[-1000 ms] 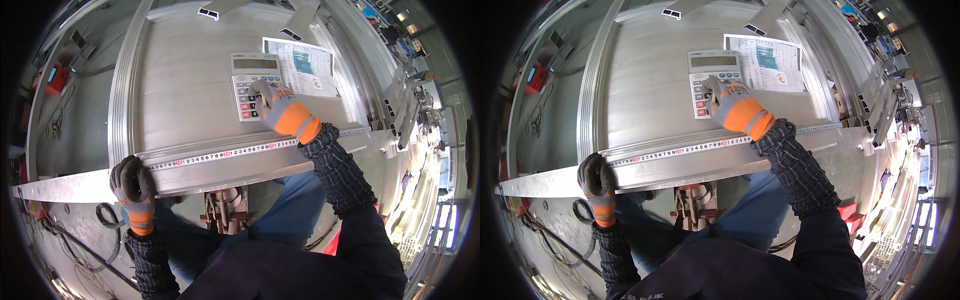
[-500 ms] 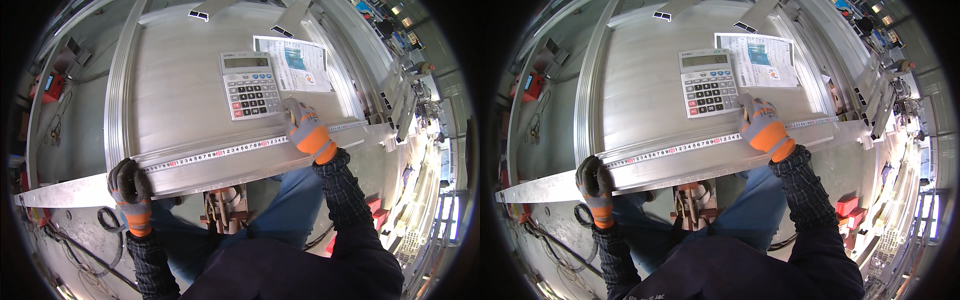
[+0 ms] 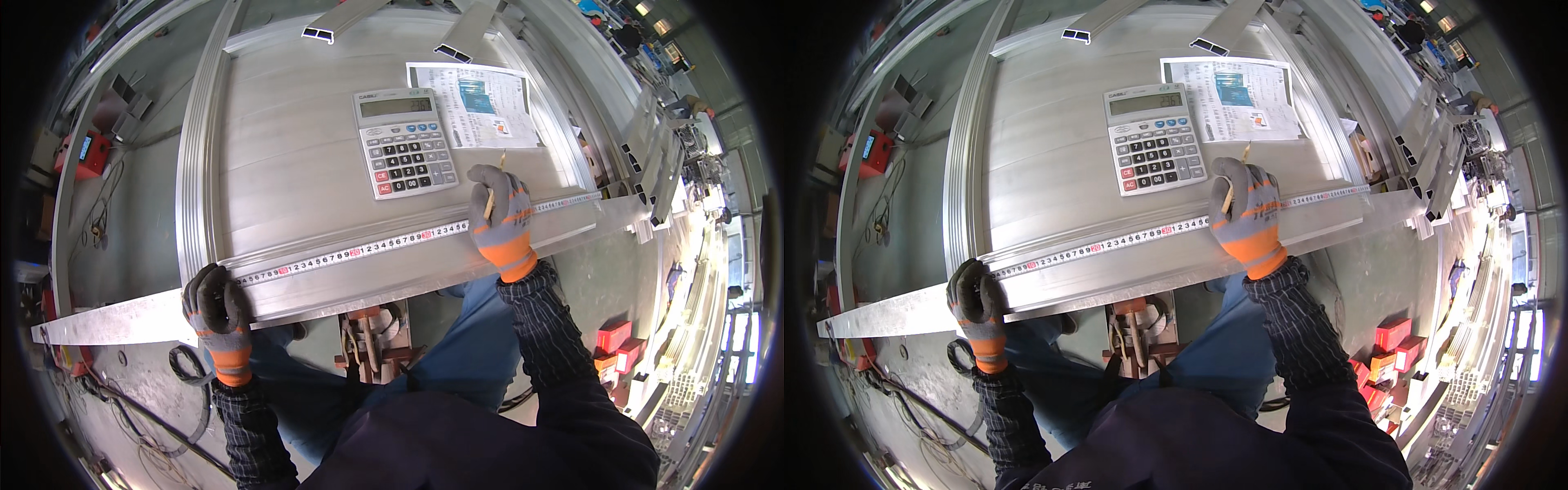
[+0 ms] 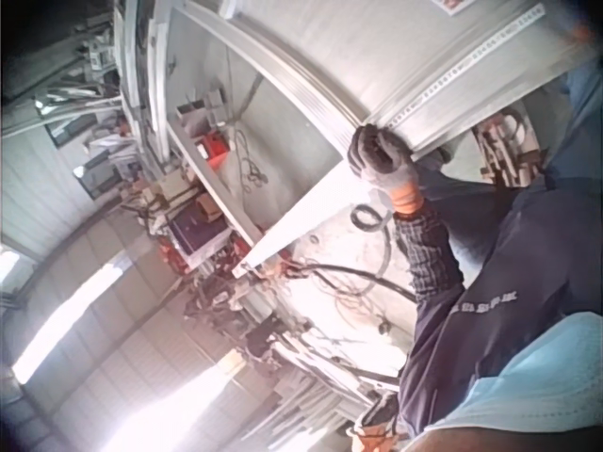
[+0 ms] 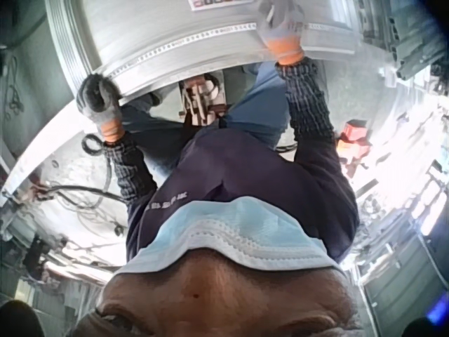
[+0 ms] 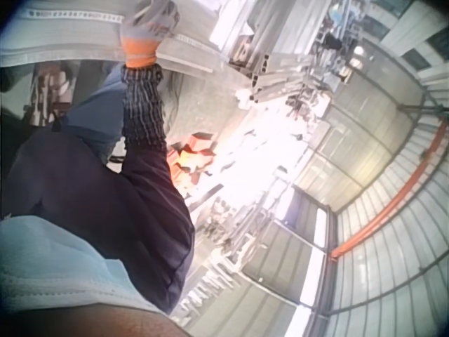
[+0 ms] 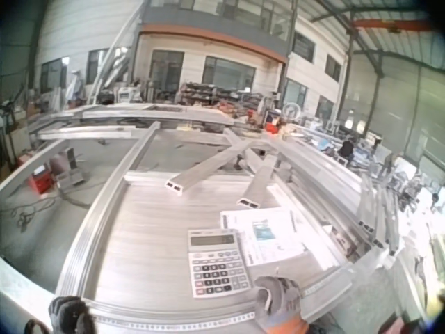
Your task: The person measures and marks a long aluminum profile using a tape measure and pencil, then uses a calculator to compute dimensions. The person repeatedly measures, marks, and calculates along the profile.
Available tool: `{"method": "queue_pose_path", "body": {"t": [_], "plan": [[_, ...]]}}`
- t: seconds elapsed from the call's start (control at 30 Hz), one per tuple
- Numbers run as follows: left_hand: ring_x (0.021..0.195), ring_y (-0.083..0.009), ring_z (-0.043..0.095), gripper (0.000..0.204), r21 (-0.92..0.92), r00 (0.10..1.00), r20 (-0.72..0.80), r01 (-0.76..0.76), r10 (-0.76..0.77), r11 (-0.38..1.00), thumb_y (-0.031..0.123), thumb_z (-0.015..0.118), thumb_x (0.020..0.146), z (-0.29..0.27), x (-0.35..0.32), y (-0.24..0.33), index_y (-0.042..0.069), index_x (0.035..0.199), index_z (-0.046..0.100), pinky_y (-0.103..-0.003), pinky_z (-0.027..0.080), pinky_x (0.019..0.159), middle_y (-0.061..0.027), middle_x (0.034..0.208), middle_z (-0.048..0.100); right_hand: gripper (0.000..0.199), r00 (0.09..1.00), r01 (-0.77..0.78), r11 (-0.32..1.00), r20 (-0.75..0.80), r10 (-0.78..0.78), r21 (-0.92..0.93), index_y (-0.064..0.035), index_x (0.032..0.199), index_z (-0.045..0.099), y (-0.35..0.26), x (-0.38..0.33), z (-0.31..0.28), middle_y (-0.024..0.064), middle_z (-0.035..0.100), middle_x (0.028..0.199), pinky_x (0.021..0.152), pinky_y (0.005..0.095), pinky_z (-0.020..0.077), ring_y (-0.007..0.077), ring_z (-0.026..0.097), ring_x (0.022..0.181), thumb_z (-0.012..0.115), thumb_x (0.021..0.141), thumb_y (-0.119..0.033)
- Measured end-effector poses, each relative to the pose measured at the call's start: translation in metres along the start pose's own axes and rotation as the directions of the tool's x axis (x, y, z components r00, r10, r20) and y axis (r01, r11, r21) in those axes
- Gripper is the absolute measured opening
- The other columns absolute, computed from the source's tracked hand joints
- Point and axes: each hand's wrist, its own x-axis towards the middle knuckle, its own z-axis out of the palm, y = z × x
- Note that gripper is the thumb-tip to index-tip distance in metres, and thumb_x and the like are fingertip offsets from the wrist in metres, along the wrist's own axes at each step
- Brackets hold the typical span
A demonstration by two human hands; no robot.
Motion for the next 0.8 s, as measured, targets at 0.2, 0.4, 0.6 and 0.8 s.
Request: {"method": "queue_pose_path", "body": {"t": [0.2, 0.4, 0.6, 0.8], "plan": [[0.122, -0.0416, 0.070, 0.025, -0.052, 0.999, -0.007, 0.034, -0.035, 0.998, 0.009, 0.072, 0.104, 0.001, 0.003, 0.004, 0.004, 0.128, 0.077, -0.054, 0.054, 0.111, -0.0178, 0.131, 0.077, 0.025, 0.999, -0.020, 1.000, -0.026, 0.019, -0.015, -0.0049, 0.126, 0.073, 0.003, -0.003, 0.002, 0.0149, 0.084, 0.114, 0.094, 0.0514, 0.0580, 0.0395, 0.078, 0.104, 0.070, 0.102, 0.000], [0.117, -0.0386, 0.072, 0.024, -0.060, 1.000, -0.025, 0.007, -0.008, 0.998, 0.014, 0.072, 0.109, 0.004, -0.001, -0.002, 0.003, 0.130, 0.076, -0.051, 0.057, 0.106, -0.0170, 0.127, 0.077, 0.028, 0.994, 0.013, 1.000, -0.108, -0.013, -0.002, -0.0085, 0.126, 0.075, 0.005, -0.003, 0.006, 0.0120, 0.081, 0.111, 0.093, 0.0537, 0.0569, 0.0397, 0.075, 0.100, 0.074, 0.099, -0.006], [0.123, -0.0398, 0.070, 0.024, -0.079, 0.998, -0.021, 0.058, -0.060, 0.995, 0.012, 0.074, 0.106, 0.005, -0.002, -0.001, 0.006, 0.129, 0.078, -0.053, 0.051, 0.113, -0.0147, 0.130, 0.078, 0.029, 0.993, -0.034, 0.999, -0.111, 0.035, 0.013, -0.0094, 0.127, 0.075, 0.005, -0.006, 0.007, 0.0104, 0.082, 0.111, 0.095, 0.0519, 0.0565, 0.0397, 0.076, 0.100, 0.075, 0.098, -0.005], [0.125, -0.0384, 0.069, 0.026, -0.072, 0.999, -0.030, 0.043, -0.045, 0.996, 0.015, 0.075, 0.106, 0.005, -0.003, -0.004, 0.007, 0.130, 0.078, -0.053, 0.049, 0.115, -0.0138, 0.132, 0.079, 0.021, 0.993, -0.081, 0.991, -0.074, 0.089, 0.106, -0.0039, 0.127, 0.073, 0.002, -0.005, 0.002, 0.0161, 0.085, 0.110, 0.097, 0.0491, 0.0603, 0.0385, 0.080, 0.104, 0.068, 0.106, -0.005]]}}
